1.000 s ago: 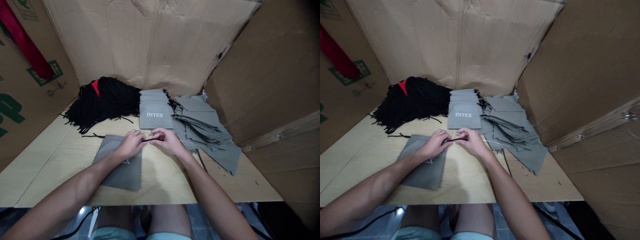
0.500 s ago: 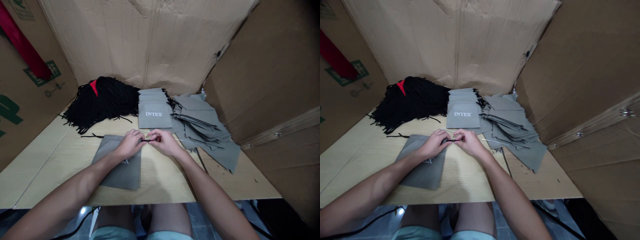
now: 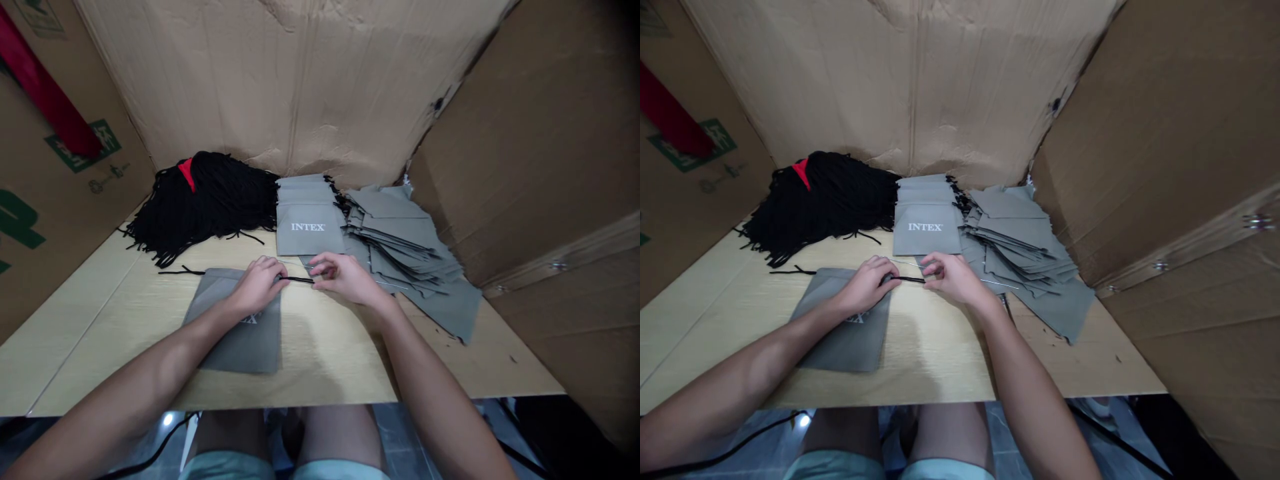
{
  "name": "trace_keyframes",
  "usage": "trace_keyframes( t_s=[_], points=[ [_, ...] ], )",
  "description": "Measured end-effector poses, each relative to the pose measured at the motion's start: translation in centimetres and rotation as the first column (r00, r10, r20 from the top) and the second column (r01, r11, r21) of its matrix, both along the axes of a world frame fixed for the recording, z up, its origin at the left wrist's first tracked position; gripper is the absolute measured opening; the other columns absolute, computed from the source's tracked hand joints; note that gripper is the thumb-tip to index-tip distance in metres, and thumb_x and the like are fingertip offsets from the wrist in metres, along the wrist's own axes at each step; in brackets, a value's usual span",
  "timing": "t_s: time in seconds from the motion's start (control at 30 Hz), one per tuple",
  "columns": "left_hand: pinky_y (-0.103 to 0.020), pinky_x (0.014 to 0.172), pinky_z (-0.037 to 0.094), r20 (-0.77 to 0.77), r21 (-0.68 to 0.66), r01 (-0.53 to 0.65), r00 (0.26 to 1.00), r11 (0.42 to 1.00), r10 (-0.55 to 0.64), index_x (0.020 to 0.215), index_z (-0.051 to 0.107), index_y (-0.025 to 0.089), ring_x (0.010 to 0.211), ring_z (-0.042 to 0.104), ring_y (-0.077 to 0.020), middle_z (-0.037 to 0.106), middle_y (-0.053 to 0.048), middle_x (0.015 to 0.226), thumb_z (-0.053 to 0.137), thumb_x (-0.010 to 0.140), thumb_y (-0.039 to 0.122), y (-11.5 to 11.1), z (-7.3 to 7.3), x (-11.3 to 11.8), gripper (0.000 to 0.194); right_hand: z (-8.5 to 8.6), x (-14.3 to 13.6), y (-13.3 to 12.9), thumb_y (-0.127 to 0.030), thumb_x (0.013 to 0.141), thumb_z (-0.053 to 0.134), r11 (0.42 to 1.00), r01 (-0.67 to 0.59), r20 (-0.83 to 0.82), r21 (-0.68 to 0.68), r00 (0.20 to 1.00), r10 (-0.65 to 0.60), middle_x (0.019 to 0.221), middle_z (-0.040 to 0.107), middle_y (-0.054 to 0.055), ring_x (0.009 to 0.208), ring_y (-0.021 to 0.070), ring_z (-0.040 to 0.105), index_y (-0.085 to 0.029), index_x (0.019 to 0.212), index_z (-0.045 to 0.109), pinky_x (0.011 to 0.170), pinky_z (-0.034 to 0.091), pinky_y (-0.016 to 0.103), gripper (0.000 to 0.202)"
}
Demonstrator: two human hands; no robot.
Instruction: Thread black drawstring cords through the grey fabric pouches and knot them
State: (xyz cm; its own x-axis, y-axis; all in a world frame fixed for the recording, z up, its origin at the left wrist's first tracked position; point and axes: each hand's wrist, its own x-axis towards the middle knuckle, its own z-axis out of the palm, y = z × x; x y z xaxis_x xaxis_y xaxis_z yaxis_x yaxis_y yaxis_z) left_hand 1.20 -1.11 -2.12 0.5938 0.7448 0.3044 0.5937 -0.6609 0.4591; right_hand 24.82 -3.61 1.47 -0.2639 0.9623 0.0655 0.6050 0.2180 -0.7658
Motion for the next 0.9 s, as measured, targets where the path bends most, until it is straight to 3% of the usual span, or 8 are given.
trace_keyframes(
  t_s=[0.1,0.3,0.6,0.9],
  points=[
    [-0.038,0.086,0.042,0.003,-0.004,0.006,1.000,1.000,-0.006,0.091,0.062,0.020,0.097,0.054,-0.0233,0.064,-0.006,0.095,0.057,0.090,0.031,-0.1,0.1,0.0,0.012,-0.3,-0.4,0.0,-0.024,0.063,0.082,1.000,-0.005,-0.024,0.008,1.000,0.006,0.093,0.076,0.007,0.075,0.0177,0.070,-0.018,0.100,0.067,0.068,0.053,0.027,0.041],
    [-0.038,0.086,0.043,0.007,0.008,0.015,1.000,1.000,-0.015,0.091,0.062,0.019,0.096,0.054,-0.0236,0.064,-0.006,0.096,0.057,0.090,0.031,-0.1,0.1,0.1,0.013,-0.8,-1.4,-0.1,-0.020,0.075,0.070,0.998,-0.012,-0.044,0.063,0.999,0.015,0.077,0.076,0.004,0.071,0.0169,0.070,-0.017,0.091,0.069,0.069,0.053,0.027,0.016],
    [-0.037,0.087,0.043,0.012,0.000,0.008,1.000,1.000,-0.008,0.091,0.063,0.021,0.096,0.054,-0.0225,0.064,-0.005,0.094,0.057,0.090,0.031,0.0,0.0,0.0,0.012,0.8,0.6,-0.4,-0.022,0.075,0.068,1.000,0.022,0.015,0.016,1.000,-0.022,0.074,0.075,0.005,0.069,0.0171,0.069,-0.016,0.084,0.069,0.065,0.052,0.026,0.012],
    [-0.038,0.088,0.042,-0.021,0.026,0.017,1.000,1.000,-0.016,0.093,0.063,0.020,0.098,0.053,-0.0234,0.064,-0.005,0.095,0.055,0.091,0.031,-0.1,0.0,0.1,0.014,0.5,1.0,-0.2,-0.025,0.076,0.070,1.000,-0.008,-0.001,-0.018,1.000,0.008,0.081,0.077,0.006,0.077,0.0197,0.073,-0.017,0.087,0.069,0.072,0.054,0.029,0.013]
  ],
)
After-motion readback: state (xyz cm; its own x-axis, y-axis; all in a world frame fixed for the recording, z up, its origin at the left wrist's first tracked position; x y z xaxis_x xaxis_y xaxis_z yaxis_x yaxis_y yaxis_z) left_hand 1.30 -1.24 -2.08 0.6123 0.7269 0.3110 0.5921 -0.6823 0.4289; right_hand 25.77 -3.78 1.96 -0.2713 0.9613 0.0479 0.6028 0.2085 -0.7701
